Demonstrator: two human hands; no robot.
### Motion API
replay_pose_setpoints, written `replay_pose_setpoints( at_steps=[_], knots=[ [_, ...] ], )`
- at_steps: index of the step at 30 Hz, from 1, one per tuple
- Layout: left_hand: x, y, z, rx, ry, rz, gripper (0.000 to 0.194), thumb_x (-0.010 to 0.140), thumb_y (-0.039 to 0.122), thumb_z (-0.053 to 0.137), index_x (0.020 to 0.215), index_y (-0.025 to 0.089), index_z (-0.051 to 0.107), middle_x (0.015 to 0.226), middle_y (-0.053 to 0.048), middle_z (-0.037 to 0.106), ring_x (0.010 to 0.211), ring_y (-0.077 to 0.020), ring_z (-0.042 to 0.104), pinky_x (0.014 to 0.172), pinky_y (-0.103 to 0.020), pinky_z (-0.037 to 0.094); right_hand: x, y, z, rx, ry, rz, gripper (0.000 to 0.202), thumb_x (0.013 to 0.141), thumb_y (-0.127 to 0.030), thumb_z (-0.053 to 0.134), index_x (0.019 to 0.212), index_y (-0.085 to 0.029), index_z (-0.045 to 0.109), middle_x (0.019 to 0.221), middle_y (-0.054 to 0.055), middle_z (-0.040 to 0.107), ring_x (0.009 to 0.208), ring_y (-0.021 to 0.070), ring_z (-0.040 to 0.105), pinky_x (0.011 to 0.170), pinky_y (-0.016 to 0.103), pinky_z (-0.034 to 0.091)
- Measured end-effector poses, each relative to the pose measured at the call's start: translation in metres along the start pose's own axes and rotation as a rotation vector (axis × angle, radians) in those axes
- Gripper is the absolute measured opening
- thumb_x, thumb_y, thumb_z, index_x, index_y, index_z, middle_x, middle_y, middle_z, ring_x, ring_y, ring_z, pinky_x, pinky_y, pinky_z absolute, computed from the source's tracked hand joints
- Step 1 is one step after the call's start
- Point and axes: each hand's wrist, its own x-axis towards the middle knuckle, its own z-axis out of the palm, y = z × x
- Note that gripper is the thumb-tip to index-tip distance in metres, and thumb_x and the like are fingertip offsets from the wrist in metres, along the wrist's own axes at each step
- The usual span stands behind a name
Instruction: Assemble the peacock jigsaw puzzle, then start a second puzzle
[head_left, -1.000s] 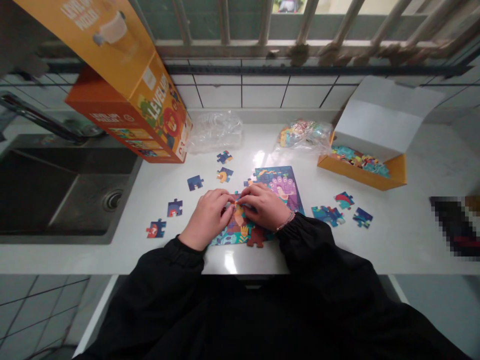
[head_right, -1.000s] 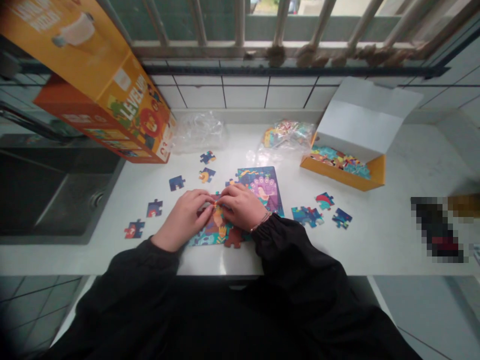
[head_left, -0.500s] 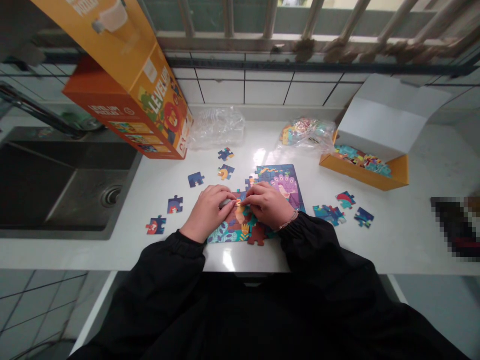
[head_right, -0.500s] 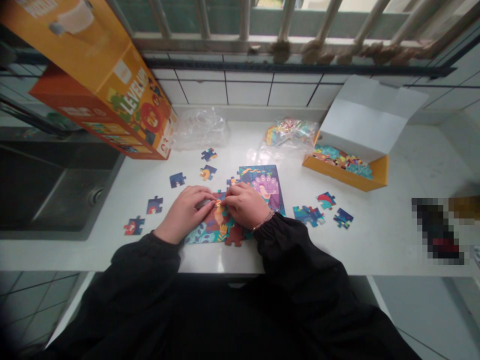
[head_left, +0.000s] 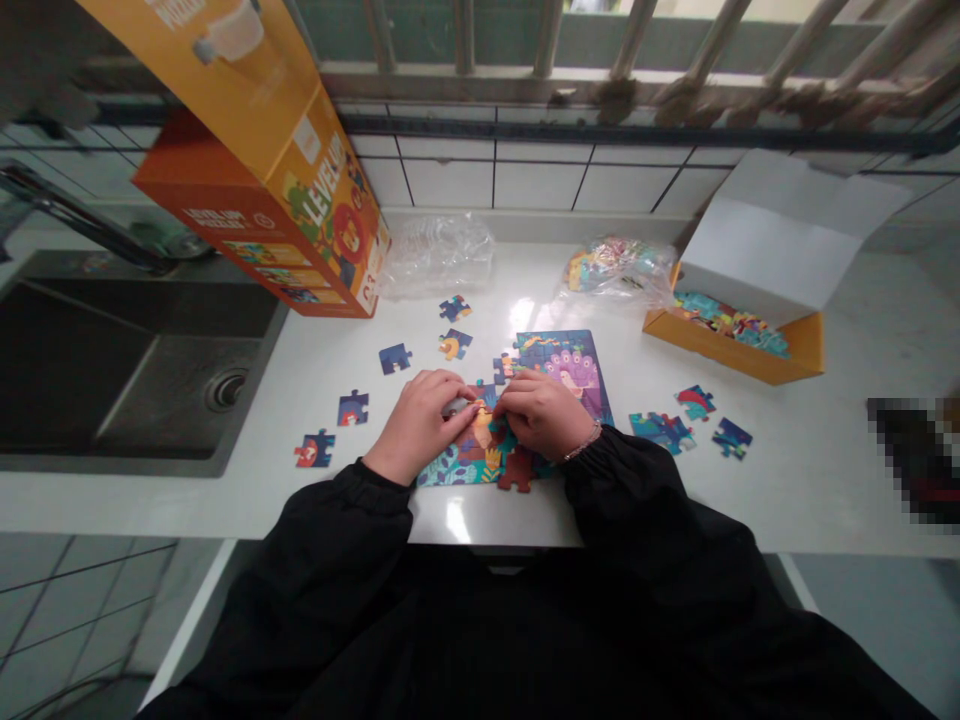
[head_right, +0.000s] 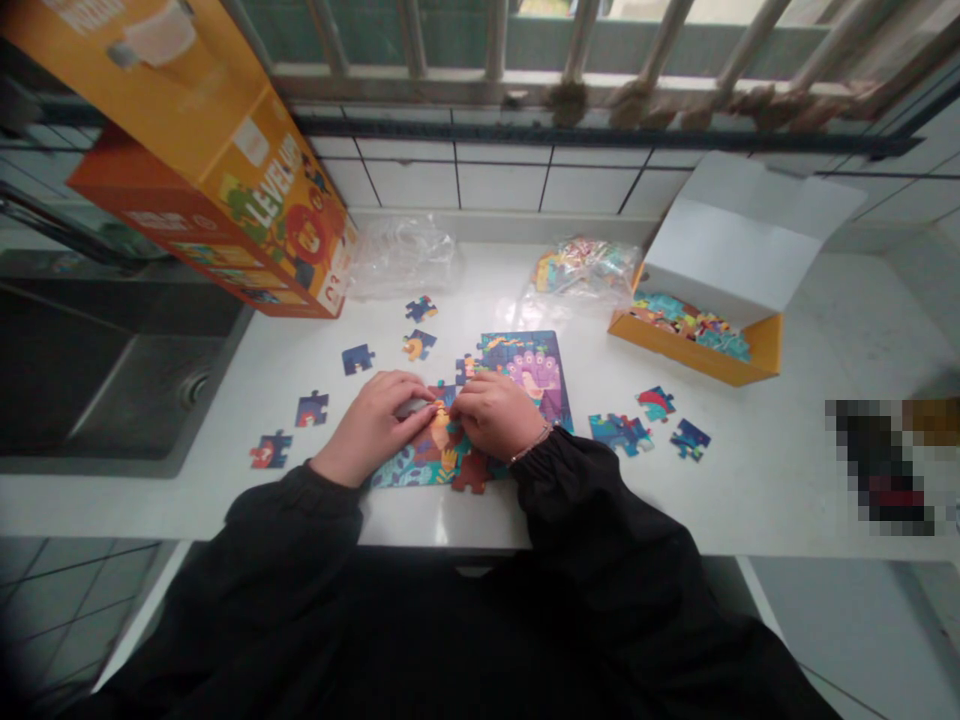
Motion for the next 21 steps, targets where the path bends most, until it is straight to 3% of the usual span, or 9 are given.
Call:
replay_pose_setpoints(
  at_steps=[8, 15, 21],
  knots=[
    [-0.0012, -0.0010, 0.0001, 0.000, -0.006, 0.015, 0.005, 0.098, 0.029, 0.074, 0.103, 0.027, 0.075, 0.110, -0.004, 0.076, 0.110, -0.0264, 0.067, 0.102, -0.047, 0.052, -0.0011, 0.0026, 0.0018, -0.018, 0.034, 0.010, 0.031, 0.089, 0.000, 0.056, 0.084, -0.023, 0.077, 0.082, 0.004, 0.076, 0.084, 0.0232, 0.061, 0.084, 0.037, 0.051],
    [-0.0014, -0.0009, 0.0002, 0.022, -0.016, 0.000, 0.005, 0.099, 0.030, 0.073, 0.102, 0.028, 0.077, 0.109, -0.005, 0.074, 0.111, -0.0275, 0.066, 0.102, -0.047, 0.052, -0.0007, 0.0028, 0.0005, -0.072, 0.077, 0.026, 0.031, 0.095, -0.004, 0.061, 0.090, -0.025, 0.083, 0.092, 0.006, 0.076, 0.093, 0.0252, 0.059, 0.088, 0.040, 0.052],
    [-0.0014, -0.0019, 0.0018, 0.044, -0.004, 0.024, 0.005, 0.100, 0.030, 0.074, 0.102, 0.026, 0.077, 0.110, -0.006, 0.074, 0.109, -0.0266, 0.066, 0.100, -0.045, 0.052, -0.0008, 0.0004, 0.0013, -0.118, 0.033, -0.005, 0.029, 0.093, -0.002, 0.064, 0.092, -0.024, 0.083, 0.103, 0.006, 0.079, 0.098, 0.0252, 0.059, 0.092, 0.041, 0.050]
  ],
)
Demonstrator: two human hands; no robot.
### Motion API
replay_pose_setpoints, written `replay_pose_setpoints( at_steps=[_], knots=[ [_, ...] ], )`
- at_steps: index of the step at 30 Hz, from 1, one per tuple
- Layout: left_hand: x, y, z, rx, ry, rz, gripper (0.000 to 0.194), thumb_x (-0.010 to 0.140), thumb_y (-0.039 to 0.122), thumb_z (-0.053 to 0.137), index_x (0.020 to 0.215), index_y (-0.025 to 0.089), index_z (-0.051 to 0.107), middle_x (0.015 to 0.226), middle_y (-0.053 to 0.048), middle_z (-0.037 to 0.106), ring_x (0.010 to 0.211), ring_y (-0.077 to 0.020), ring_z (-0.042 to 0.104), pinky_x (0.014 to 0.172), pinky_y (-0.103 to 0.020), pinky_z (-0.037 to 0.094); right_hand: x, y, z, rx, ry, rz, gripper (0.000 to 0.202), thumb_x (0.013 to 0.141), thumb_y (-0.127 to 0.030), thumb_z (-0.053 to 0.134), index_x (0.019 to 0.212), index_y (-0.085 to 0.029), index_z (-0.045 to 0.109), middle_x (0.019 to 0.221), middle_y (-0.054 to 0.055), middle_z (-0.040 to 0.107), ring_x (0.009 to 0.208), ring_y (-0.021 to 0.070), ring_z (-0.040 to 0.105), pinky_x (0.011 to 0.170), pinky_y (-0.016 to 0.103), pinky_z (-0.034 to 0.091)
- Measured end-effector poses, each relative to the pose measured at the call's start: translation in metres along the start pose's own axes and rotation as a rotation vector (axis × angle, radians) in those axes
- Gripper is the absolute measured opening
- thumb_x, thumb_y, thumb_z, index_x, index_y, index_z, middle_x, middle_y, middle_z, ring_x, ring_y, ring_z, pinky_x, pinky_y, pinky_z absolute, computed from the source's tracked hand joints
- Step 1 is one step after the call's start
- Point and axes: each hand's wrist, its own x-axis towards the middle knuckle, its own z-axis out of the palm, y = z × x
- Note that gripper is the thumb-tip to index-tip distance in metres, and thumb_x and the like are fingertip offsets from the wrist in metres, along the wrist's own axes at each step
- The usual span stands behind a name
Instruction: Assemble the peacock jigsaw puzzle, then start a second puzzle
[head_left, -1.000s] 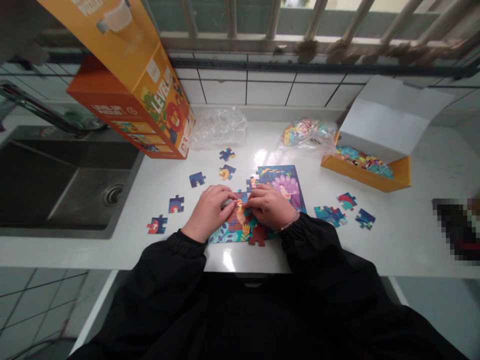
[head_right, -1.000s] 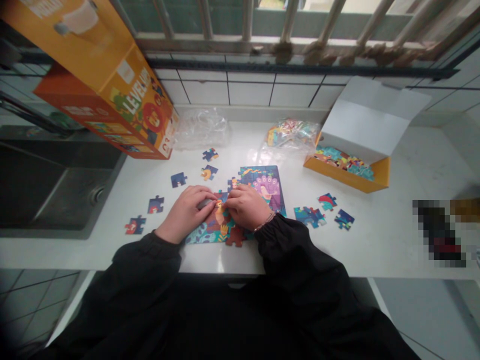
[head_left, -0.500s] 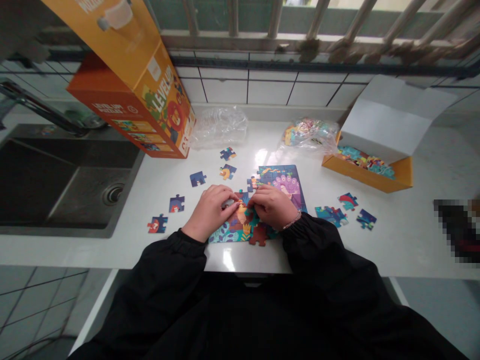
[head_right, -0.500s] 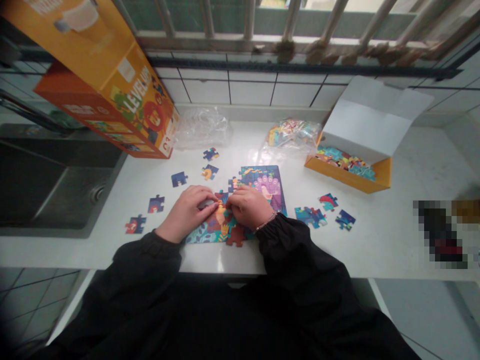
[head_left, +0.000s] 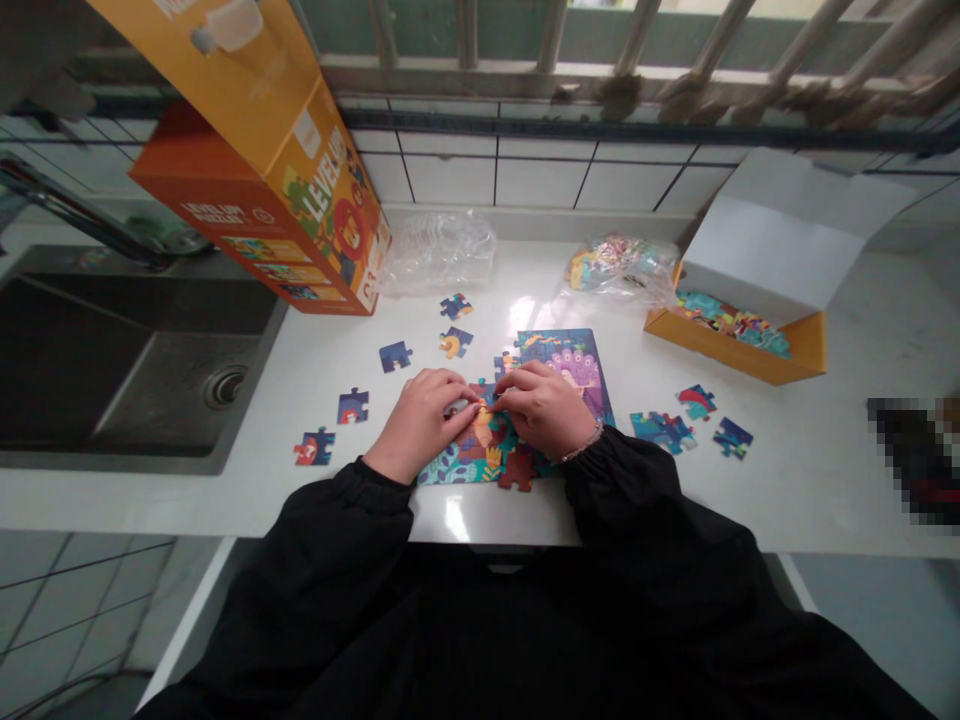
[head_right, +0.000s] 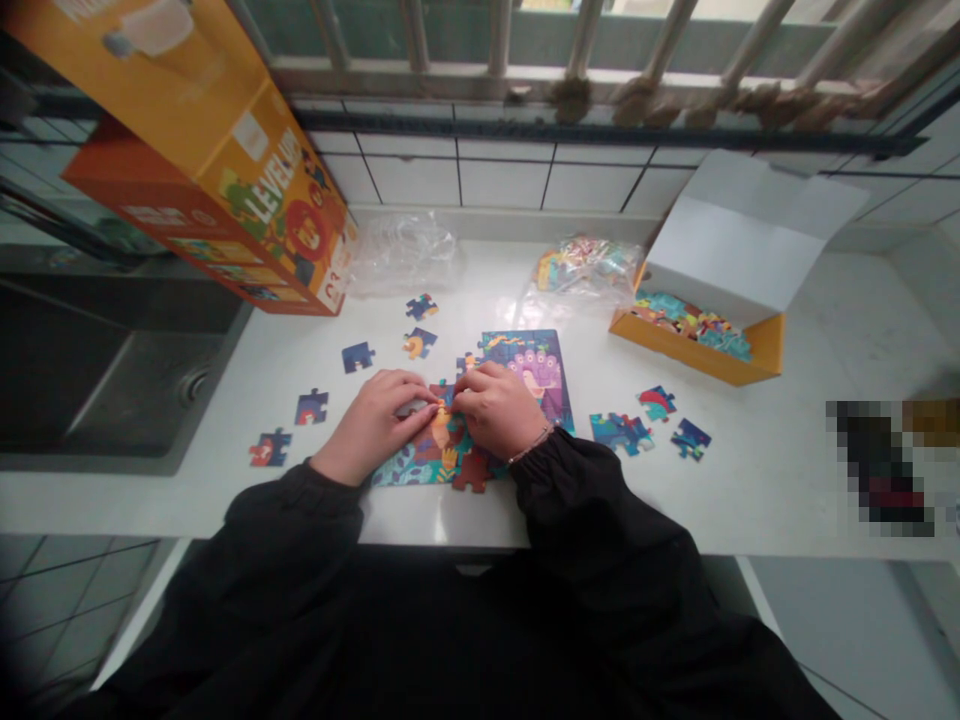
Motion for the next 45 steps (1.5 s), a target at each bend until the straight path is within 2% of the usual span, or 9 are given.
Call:
replay_pose_setpoints(
  at_steps=[10, 18, 21, 25, 31, 37, 41, 45],
  knots=[
    [-0.001, 0.000, 0.002, 0.020, -0.003, 0.007, 0.007, 0.101, 0.031, 0.073, 0.102, 0.024, 0.076, 0.112, -0.006, 0.074, 0.109, -0.0253, 0.065, 0.100, -0.043, 0.050, 0.000, -0.003, 0.001, -0.085, -0.049, -0.073, 0.028, 0.098, -0.006, 0.063, 0.092, -0.023, 0.083, 0.104, 0.006, 0.078, 0.094, 0.0231, 0.055, 0.089, 0.039, 0.046],
    [0.000, 0.001, 0.001, 0.022, -0.007, 0.005, 0.008, 0.101, 0.032, 0.074, 0.101, 0.024, 0.076, 0.111, -0.005, 0.073, 0.108, -0.0250, 0.064, 0.098, -0.042, 0.050, 0.001, -0.003, 0.002, -0.048, -0.039, -0.032, 0.029, 0.097, -0.003, 0.061, 0.090, -0.022, 0.082, 0.101, 0.006, 0.079, 0.093, 0.0233, 0.057, 0.091, 0.038, 0.047],
    [0.000, 0.002, 0.000, 0.022, -0.018, 0.001, 0.008, 0.101, 0.031, 0.073, 0.101, 0.024, 0.076, 0.110, -0.006, 0.073, 0.108, -0.0252, 0.065, 0.098, -0.042, 0.051, 0.001, -0.005, 0.002, -0.057, -0.036, 0.005, 0.028, 0.098, -0.004, 0.057, 0.101, -0.020, 0.080, 0.098, 0.007, 0.078, 0.095, 0.0247, 0.057, 0.092, 0.039, 0.048],
    [0.001, 0.004, -0.002, 0.015, -0.016, -0.015, 0.010, 0.102, 0.027, 0.067, 0.104, 0.023, 0.076, 0.111, -0.006, 0.074, 0.109, -0.0256, 0.065, 0.100, -0.044, 0.051, 0.001, -0.008, 0.000, -0.075, 0.014, 0.089, 0.036, 0.097, -0.002, 0.053, 0.122, -0.015, 0.076, 0.106, 0.011, 0.076, 0.101, 0.0263, 0.056, 0.093, 0.039, 0.048],
    [0.001, 0.004, -0.002, 0.008, -0.018, -0.016, 0.011, 0.099, 0.022, 0.066, 0.104, 0.023, 0.075, 0.111, -0.006, 0.075, 0.109, -0.0256, 0.065, 0.100, -0.044, 0.051, 0.001, -0.004, 0.001, -0.093, -0.066, 0.043, 0.031, 0.098, -0.004, 0.060, 0.095, -0.023, 0.084, 0.098, 0.008, 0.072, 0.095, 0.0239, 0.052, 0.088, 0.038, 0.042],
    [0.000, 0.005, -0.001, 0.010, -0.011, -0.006, 0.011, 0.098, 0.022, 0.068, 0.104, 0.024, 0.076, 0.111, -0.006, 0.075, 0.110, -0.0259, 0.066, 0.101, -0.045, 0.053, 0.002, -0.003, 0.001, -0.071, -0.067, 0.070, 0.031, 0.097, -0.004, 0.062, 0.097, -0.024, 0.086, 0.099, 0.007, 0.073, 0.093, 0.0231, 0.051, 0.086, 0.037, 0.040],
    [-0.009, 0.010, -0.012, 0.033, 0.025, 0.001, 0.013, 0.103, 0.022, 0.062, 0.109, 0.022, 0.074, 0.115, -0.007, 0.074, 0.113, -0.0253, 0.066, 0.104, -0.045, 0.053, 0.002, -0.004, 0.001, -0.064, -0.086, 0.094, 0.033, 0.097, -0.004, 0.061, 0.099, -0.025, 0.086, 0.099, 0.007, 0.073, 0.093, 0.0230, 0.051, 0.085, 0.037, 0.038],
    [-0.026, 0.006, -0.041, 0.173, 0.072, -0.070, 0.019, 0.106, 0.026, 0.057, 0.113, 0.021, 0.074, 0.120, -0.010, 0.075, 0.117, -0.0282, 0.066, 0.108, -0.048, 0.052, 0.001, -0.003, 0.002, -0.061, -0.095, 0.108, 0.034, 0.099, -0.004, 0.059, 0.099, -0.025, 0.086, 0.098, 0.007, 0.073, 0.093, 0.0229, 0.051, 0.084, 0.037, 0.036]
  ],
)
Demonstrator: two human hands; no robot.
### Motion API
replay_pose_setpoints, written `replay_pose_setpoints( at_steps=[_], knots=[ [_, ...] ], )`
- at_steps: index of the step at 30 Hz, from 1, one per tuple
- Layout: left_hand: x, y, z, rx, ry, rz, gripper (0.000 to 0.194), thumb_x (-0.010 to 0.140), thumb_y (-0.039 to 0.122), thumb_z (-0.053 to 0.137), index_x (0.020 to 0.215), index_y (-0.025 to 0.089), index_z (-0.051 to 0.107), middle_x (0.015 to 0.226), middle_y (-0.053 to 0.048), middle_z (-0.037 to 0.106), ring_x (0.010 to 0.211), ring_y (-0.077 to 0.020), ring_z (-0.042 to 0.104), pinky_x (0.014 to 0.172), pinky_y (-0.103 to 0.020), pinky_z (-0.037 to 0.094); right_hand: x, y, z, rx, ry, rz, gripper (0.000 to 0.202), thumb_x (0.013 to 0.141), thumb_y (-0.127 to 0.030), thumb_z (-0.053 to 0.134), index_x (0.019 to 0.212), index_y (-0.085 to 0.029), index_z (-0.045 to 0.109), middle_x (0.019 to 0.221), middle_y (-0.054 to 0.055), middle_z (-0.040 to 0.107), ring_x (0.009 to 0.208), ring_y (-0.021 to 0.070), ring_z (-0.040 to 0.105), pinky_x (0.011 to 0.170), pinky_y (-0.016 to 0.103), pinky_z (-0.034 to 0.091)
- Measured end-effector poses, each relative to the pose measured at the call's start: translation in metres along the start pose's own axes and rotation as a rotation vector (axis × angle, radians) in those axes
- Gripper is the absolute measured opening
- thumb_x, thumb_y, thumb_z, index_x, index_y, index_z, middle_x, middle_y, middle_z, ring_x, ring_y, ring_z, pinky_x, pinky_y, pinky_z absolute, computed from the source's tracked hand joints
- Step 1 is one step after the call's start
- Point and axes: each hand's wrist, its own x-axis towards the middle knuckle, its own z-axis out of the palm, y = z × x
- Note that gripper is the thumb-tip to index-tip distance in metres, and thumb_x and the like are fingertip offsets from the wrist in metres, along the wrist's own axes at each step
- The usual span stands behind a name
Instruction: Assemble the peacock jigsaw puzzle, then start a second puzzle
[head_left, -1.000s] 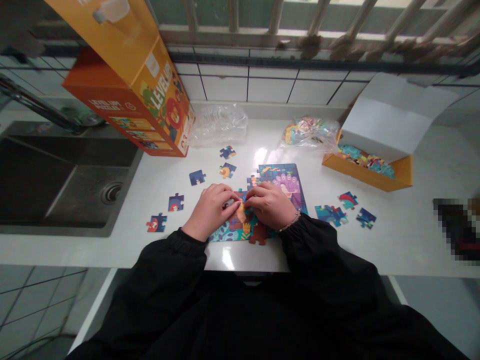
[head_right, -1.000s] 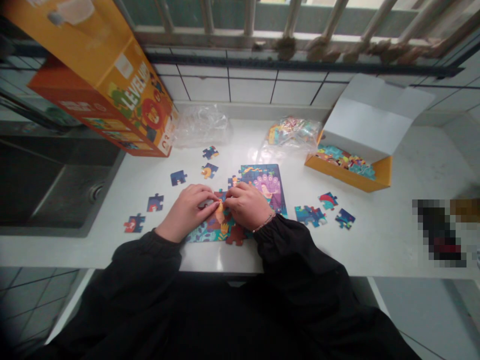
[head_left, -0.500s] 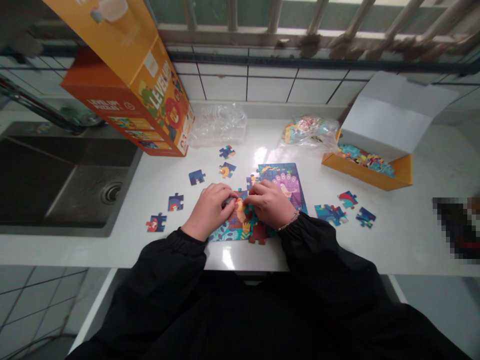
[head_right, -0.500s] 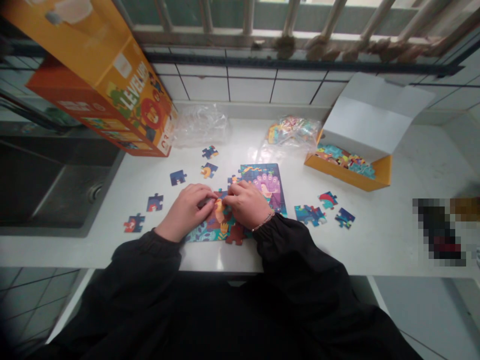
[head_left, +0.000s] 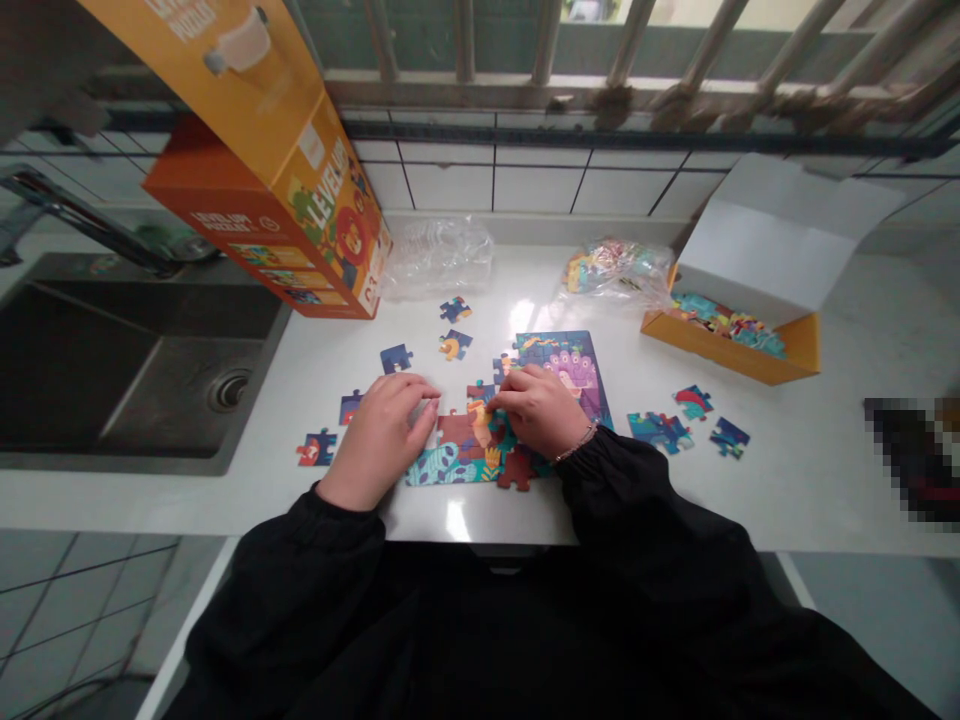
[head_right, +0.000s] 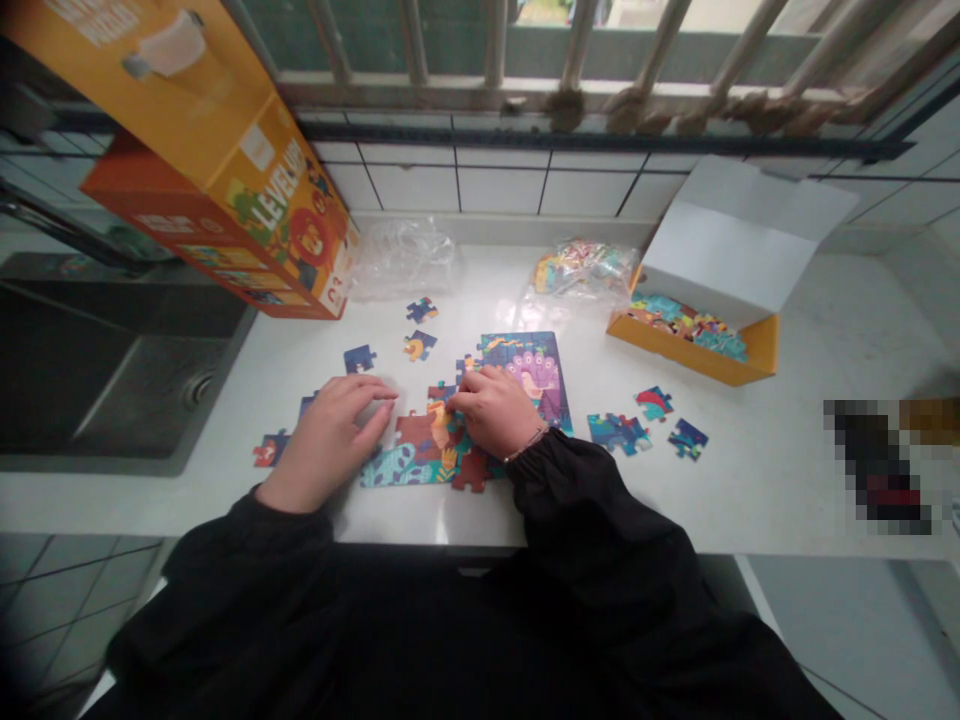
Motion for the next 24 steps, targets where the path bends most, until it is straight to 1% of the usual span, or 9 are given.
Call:
replay_pose_setpoints(
  at_steps=[2, 5, 8, 11, 15, 17, 19, 21, 24],
  knots=[
    [-0.009, -0.012, -0.018, 0.080, 0.004, -0.068, 0.021, 0.105, 0.030, 0.056, 0.111, 0.020, 0.074, 0.119, -0.011, 0.075, 0.116, -0.0299, 0.066, 0.108, -0.049, 0.052, -0.001, 0.001, 0.000, 0.004, -0.004, -0.009, 0.034, 0.099, -0.004, 0.058, 0.100, -0.024, 0.086, 0.097, 0.007, 0.072, 0.092, 0.0225, 0.050, 0.085, 0.037, 0.035],
    [-0.022, -0.033, -0.044, 0.189, -0.041, -0.191, 0.028, 0.103, 0.037, 0.054, 0.114, 0.020, 0.074, 0.119, -0.012, 0.074, 0.113, -0.0322, 0.067, 0.108, -0.051, 0.052, -0.002, 0.002, 0.002, 0.004, 0.005, -0.016, 0.033, 0.099, -0.004, 0.059, 0.099, -0.023, 0.085, 0.096, 0.007, 0.071, 0.091, 0.0223, 0.050, 0.084, 0.037, 0.036],
    [-0.034, -0.048, -0.060, 0.235, -0.065, -0.273, 0.034, 0.103, 0.043, 0.052, 0.118, 0.021, 0.072, 0.123, -0.013, 0.073, 0.119, -0.0334, 0.067, 0.111, -0.051, 0.051, -0.002, 0.002, 0.003, -0.002, 0.016, -0.017, 0.032, 0.098, -0.004, 0.059, 0.099, -0.024, 0.085, 0.095, 0.006, 0.071, 0.091, 0.0222, 0.051, 0.083, 0.037, 0.036],
    [-0.039, -0.053, -0.061, 0.217, -0.071, -0.315, 0.036, 0.102, 0.047, 0.051, 0.120, 0.022, 0.071, 0.127, -0.013, 0.073, 0.122, -0.0333, 0.067, 0.114, -0.050, 0.050, -0.001, 0.000, 0.002, -0.026, 0.017, -0.019, 0.031, 0.099, -0.005, 0.061, 0.098, -0.025, 0.085, 0.094, 0.006, 0.070, 0.091, 0.0224, 0.051, 0.083, 0.037, 0.037],
    [-0.035, -0.053, -0.053, 0.210, -0.092, -0.320, 0.040, 0.099, 0.046, 0.053, 0.123, 0.020, 0.071, 0.128, -0.016, 0.072, 0.122, -0.0354, 0.067, 0.115, -0.052, 0.050, -0.008, -0.014, -0.008, -0.102, 0.010, -0.034, 0.026, 0.101, -0.008, 0.061, 0.103, -0.022, 0.082, 0.103, 0.008, 0.073, 0.097, 0.0247, 0.053, 0.087, 0.040, 0.042],
    [-0.032, -0.056, -0.050, 0.238, -0.113, -0.314, 0.043, 0.098, 0.045, 0.054, 0.126, 0.018, 0.070, 0.129, -0.019, 0.071, 0.124, -0.0367, 0.066, 0.117, -0.053, 0.049, -0.020, -0.022, -0.018, -0.106, 0.037, -0.033, 0.024, 0.101, -0.010, 0.061, 0.109, -0.021, 0.080, 0.109, 0.010, 0.074, 0.102, 0.0261, 0.056, 0.091, 0.042, 0.045],
    [-0.032, -0.062, -0.051, 0.264, -0.127, -0.308, 0.045, 0.098, 0.045, 0.053, 0.128, 0.016, 0.070, 0.131, -0.020, 0.070, 0.128, -0.0374, 0.065, 0.118, -0.054, 0.048, -0.040, -0.030, -0.028, -0.064, 0.087, -0.020, 0.026, 0.101, -0.009, 0.059, 0.114, -0.020, 0.078, 0.112, 0.010, 0.074, 0.105, 0.0263, 0.059, 0.095, 0.044, 0.048],
    [-0.033, -0.068, -0.055, 0.273, -0.140, -0.304, 0.045, 0.099, 0.043, 0.050, 0.129, 0.016, 0.070, 0.132, -0.020, 0.070, 0.129, -0.0372, 0.065, 0.119, -0.054, 0.048, -0.066, -0.036, -0.039, -0.019, 0.131, 0.007, 0.027, 0.100, -0.008, 0.058, 0.117, -0.019, 0.077, 0.115, 0.011, 0.074, 0.106, 0.0267, 0.061, 0.096, 0.046, 0.051],
    [-0.037, -0.075, -0.062, 0.278, -0.192, -0.299, 0.043, 0.102, 0.037, 0.044, 0.128, 0.015, 0.070, 0.131, -0.018, 0.072, 0.125, -0.0356, 0.067, 0.118, -0.054, 0.049, -0.112, -0.041, -0.048, 0.029, 0.201, 0.085, 0.032, 0.100, -0.006, 0.057, 0.120, -0.022, 0.075, 0.113, 0.010, 0.073, 0.106, 0.0265, 0.064, 0.093, 0.045, 0.056]
  ],
)
